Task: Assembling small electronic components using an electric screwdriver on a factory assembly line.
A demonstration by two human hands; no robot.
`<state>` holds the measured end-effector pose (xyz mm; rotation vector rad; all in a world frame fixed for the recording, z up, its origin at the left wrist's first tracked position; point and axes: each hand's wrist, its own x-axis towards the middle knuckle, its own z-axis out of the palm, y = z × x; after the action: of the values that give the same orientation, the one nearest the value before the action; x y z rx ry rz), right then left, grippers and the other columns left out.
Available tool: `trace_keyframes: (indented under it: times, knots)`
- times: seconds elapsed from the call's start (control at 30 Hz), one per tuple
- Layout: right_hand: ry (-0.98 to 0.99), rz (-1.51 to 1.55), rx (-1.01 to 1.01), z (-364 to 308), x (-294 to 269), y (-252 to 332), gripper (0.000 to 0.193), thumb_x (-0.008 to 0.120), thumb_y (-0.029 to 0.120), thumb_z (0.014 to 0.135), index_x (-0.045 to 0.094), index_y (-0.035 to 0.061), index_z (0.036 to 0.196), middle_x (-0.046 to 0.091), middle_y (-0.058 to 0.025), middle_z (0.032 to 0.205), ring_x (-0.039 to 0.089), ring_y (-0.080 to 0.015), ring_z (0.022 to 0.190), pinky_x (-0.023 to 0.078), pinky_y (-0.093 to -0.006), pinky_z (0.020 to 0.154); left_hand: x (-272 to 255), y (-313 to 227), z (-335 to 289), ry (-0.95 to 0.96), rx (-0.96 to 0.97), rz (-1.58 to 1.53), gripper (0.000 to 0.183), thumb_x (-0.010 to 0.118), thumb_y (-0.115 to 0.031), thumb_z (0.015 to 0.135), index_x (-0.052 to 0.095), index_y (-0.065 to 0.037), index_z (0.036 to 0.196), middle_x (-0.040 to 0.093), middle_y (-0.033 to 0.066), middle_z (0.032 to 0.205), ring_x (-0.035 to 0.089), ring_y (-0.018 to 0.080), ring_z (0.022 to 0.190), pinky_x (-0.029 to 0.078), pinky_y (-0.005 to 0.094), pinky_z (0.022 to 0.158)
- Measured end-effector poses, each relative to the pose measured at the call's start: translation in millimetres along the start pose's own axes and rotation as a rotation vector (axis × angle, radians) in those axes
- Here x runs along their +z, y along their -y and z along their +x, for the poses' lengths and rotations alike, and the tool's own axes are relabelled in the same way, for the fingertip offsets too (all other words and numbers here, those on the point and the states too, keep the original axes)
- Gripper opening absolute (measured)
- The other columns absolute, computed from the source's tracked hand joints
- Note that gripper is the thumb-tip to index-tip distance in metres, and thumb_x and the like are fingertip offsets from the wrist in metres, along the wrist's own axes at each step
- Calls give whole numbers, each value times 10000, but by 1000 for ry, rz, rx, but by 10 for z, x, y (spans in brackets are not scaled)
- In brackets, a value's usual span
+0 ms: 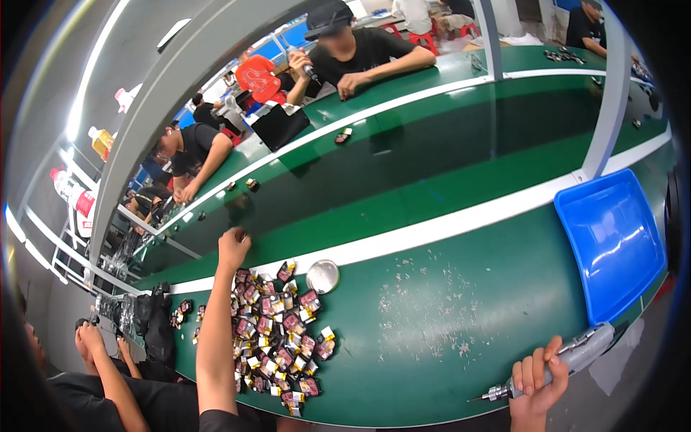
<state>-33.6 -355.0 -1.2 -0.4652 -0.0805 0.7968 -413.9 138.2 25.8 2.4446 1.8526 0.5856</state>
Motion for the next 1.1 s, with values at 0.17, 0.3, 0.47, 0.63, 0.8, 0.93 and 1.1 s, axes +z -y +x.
trace_keyframes:
  times: [0.17,0.3,0.47,0.63,0.8,0.93,1.1]
  knots:
    - [82,-55,62,87,15,11,86,497,166,868,449,97,854,331,6,489,312,-113,392,320,-289,437,-274,-1721,-901,123,359,-492,317,627,-18,770,621,40,1082,656,162,1037,641,204,901,495,324,832]
    - [115,-11,89,60,-56,53,73,474,149,879,479,78,892,357,2,504,352,-120,417,348,-291,475,-548,-2811,-2159,277,989,-451,349,650,-16,736,604,77,1069,623,191,1079,628,303,930,502,381,872]
    - [122,85,132,-152,-126,170,95,455,158,884,486,70,903,372,2,503,371,-124,421,383,-297,484,-327,-3006,-2987,347,1233,-472,378,648,-9,720,577,139,1060,586,224,1120,590,323,1012,544,355,799]
    - [90,123,130,-322,-226,313,95,454,161,882,484,74,906,382,0,496,370,-127,411,389,-298,479,-136,-3055,-3169,421,1139,-482,410,625,37,704,573,137,1098,566,202,1180,565,313,1049,545,343,760]
    - [101,142,164,-400,-237,268,98,453,164,880,480,75,913,381,-2,495,374,-130,411,391,-299,482,-168,-3163,-3179,537,1031,-581,432,645,76,663,575,109,1088,570,194,1180,562,332,1030,538,359,762]
    - [135,124,213,-492,-186,150,99,450,162,876,477,74,914,382,-2,501,379,-132,412,398,-306,495,-161,-3234,-3232,490,978,-605,420,683,78,649,582,87,1057,600,179,1123,581,336,980,541,370,722]
    - [119,22,269,-598,-111,-29,87,452,157,873,469,77,901,395,1,501,387,-125,404,399,-292,486,-97,-3278,-3238,325,1103,-496,301,638,34,649,616,135,933,613,203,1012,598,284,920,553,320,659]
